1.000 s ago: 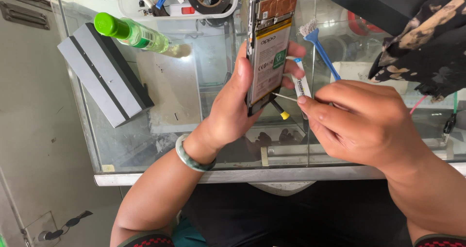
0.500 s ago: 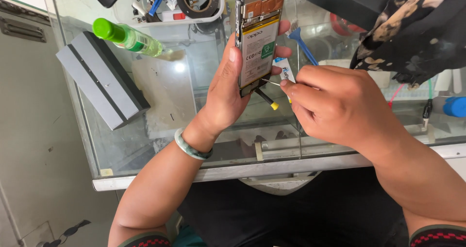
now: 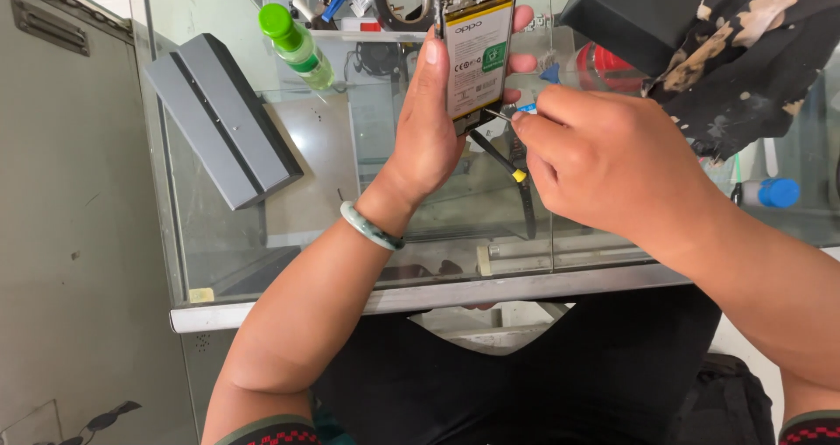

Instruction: Removing small screws from the internal chassis of a smartphone using a precision screwdriver during a repair process.

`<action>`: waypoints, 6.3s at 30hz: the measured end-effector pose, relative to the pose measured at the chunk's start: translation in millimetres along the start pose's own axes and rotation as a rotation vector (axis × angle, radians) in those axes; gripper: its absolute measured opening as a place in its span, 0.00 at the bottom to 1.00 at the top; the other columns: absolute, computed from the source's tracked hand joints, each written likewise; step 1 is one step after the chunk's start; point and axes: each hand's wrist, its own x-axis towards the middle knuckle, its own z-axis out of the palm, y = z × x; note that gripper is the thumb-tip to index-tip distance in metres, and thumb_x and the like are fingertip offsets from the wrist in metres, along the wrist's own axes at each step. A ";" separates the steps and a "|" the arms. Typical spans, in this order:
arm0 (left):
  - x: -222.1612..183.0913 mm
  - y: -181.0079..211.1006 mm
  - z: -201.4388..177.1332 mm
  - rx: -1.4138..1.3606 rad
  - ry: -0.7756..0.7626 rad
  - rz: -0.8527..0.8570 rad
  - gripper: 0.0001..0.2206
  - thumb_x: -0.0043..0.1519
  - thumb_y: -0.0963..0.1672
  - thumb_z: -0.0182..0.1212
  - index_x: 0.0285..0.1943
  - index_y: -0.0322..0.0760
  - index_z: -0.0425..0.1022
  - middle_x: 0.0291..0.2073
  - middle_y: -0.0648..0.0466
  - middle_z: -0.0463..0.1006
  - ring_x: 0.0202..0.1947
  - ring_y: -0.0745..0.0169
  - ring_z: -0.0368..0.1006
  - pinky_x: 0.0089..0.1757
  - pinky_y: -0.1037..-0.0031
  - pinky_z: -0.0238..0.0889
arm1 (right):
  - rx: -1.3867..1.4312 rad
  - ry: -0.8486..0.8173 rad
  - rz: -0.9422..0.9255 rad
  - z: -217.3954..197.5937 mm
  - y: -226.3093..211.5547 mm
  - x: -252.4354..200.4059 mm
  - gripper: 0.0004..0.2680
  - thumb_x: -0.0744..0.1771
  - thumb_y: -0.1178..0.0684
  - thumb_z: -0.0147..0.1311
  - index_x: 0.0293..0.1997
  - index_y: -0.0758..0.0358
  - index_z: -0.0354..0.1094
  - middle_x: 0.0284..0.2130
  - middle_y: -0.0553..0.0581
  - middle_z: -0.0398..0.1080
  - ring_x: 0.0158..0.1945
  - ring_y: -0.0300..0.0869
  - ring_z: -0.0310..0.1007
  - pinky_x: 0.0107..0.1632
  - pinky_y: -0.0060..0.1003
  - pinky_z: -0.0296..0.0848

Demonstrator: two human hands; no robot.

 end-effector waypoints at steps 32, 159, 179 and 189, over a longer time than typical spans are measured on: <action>2.9 1.6 -7.6 -0.178 -0.008 -0.054 0.34 0.69 0.61 0.44 0.76 0.38 0.61 0.72 0.46 0.69 0.55 0.57 0.74 0.51 0.66 0.69 | 0.292 0.212 -0.029 -3.9 11.3 2.1 0.07 0.67 0.71 0.59 0.37 0.65 0.72 0.25 0.52 0.59 0.24 0.44 0.56 0.27 0.36 0.61; -9.4 3.1 13.2 0.365 0.054 -0.027 0.28 0.70 0.59 0.31 0.67 0.39 0.58 0.67 0.51 0.67 0.54 0.57 0.74 0.46 0.71 0.67 | 0.412 0.043 0.137 18.7 -1.5 -2.5 0.13 0.68 0.64 0.58 0.24 0.64 0.57 0.20 0.52 0.55 0.20 0.47 0.51 0.22 0.42 0.53; 14.2 -30.2 -15.1 -0.385 0.004 0.007 0.28 0.75 0.57 0.34 0.76 0.40 0.58 0.71 0.37 0.64 0.62 0.33 0.70 0.52 0.50 0.72 | 0.535 0.450 0.193 5.9 32.9 6.9 0.02 0.67 0.58 0.59 0.40 0.64 0.76 0.20 0.50 0.68 0.19 0.42 0.66 0.23 0.34 0.68; 12.8 -15.5 -6.9 -0.440 0.031 -0.029 0.32 0.73 0.58 0.33 0.72 0.31 0.65 0.68 0.36 0.68 0.59 0.30 0.73 0.50 0.45 0.74 | 0.519 0.537 0.168 35.1 31.5 4.0 0.04 0.65 0.58 0.59 0.40 0.65 0.76 0.23 0.54 0.71 0.27 0.49 0.76 0.29 0.38 0.76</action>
